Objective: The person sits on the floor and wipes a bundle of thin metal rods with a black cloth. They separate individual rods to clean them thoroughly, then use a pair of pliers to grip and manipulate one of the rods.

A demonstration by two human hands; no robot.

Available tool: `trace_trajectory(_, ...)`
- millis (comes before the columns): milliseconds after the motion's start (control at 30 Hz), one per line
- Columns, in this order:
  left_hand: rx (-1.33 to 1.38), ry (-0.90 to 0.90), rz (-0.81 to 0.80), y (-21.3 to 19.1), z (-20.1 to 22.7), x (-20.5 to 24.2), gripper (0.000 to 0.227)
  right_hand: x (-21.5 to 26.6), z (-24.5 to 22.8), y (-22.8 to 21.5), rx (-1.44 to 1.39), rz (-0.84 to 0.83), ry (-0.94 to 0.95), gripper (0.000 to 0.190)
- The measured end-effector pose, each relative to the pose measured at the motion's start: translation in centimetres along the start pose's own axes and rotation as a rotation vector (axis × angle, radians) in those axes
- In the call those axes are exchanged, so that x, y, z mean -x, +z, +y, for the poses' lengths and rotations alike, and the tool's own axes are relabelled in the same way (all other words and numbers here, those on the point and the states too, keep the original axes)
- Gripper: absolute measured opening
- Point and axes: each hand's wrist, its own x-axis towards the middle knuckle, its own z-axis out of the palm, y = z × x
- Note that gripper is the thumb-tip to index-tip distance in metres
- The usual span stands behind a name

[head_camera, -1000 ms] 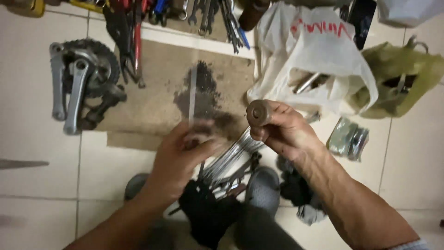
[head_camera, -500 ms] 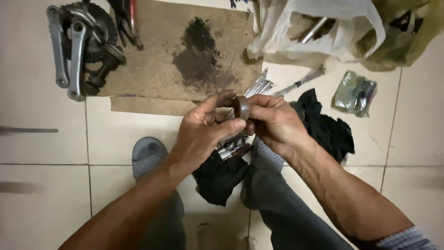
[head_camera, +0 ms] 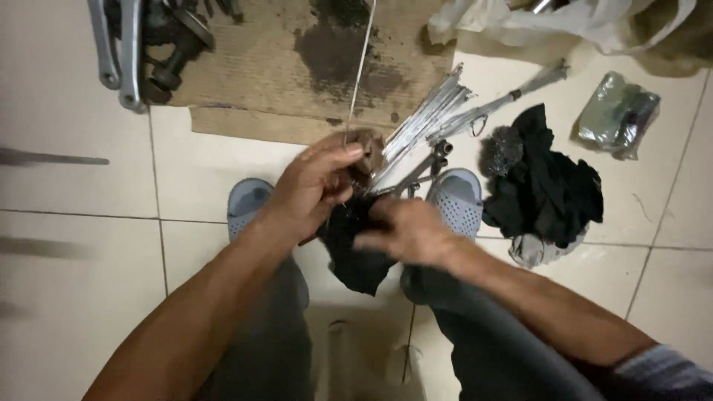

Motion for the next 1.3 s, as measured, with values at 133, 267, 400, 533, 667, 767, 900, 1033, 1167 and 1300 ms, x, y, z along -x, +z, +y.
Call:
trace_trajectory(133,0.02,-0.043,-0.065,-1.2,0.6,0.9,0.03,-1.8,5.0,8.8,0.467,0.032,-0.322,0.067)
trace_trajectory(267,0.07,-0.032,-0.135,-2.0,1.0,1.0,0.02,-2.1,7.3,9.5,0.278,0.02,-0.493,0.017)
trace_trajectory(400,0.055,-0.002,-0.12,-4.1,0.5,0.4,0.029,1.0,3.3,0.5,-0.369,-0.333,0.296,0.063)
trace_trajectory(533,0.068,0.008,-0.093,-4.5,0.8,0.7,0.027,2.2,2.2,-2.2,-0.652,-0.126,0.191,0.059)
trace_trajectory(667,-0.046,0.02,-0.04,-5.4,0.4,1.0,0.038,2.0,-0.1,-4.2,-0.872,0.238,-0.039,0.058)
trace_trajectory(767,-0.09,0.008,0.031,-4.1,0.9,1.9,0.038,0.4,-2.9,-3.7,-0.515,0.334,-0.224,0.067)
trace_trajectory(900,-0.147,-0.008,0.086,-2.2,3.0,3.6,0.036,-0.6,-2.1,-1.4,-0.121,0.385,-0.422,0.061)
trace_trajectory(1033,-0.238,0.03,0.088,-3.1,0.9,2.8,0.038,-0.9,-3.7,-2.4,-0.395,0.368,-0.348,0.04)
trace_trajectory(1167,-0.371,0.428,-0.003,-3.0,-0.1,2.8,0.05,-0.8,-2.7,-3.2,-1.113,0.287,0.16,0.032)
trace_trajectory(1300,-0.596,0.749,-0.069,-2.4,0.9,2.7,0.051,-1.2,-1.4,-3.1,-1.546,0.279,0.327,0.039)
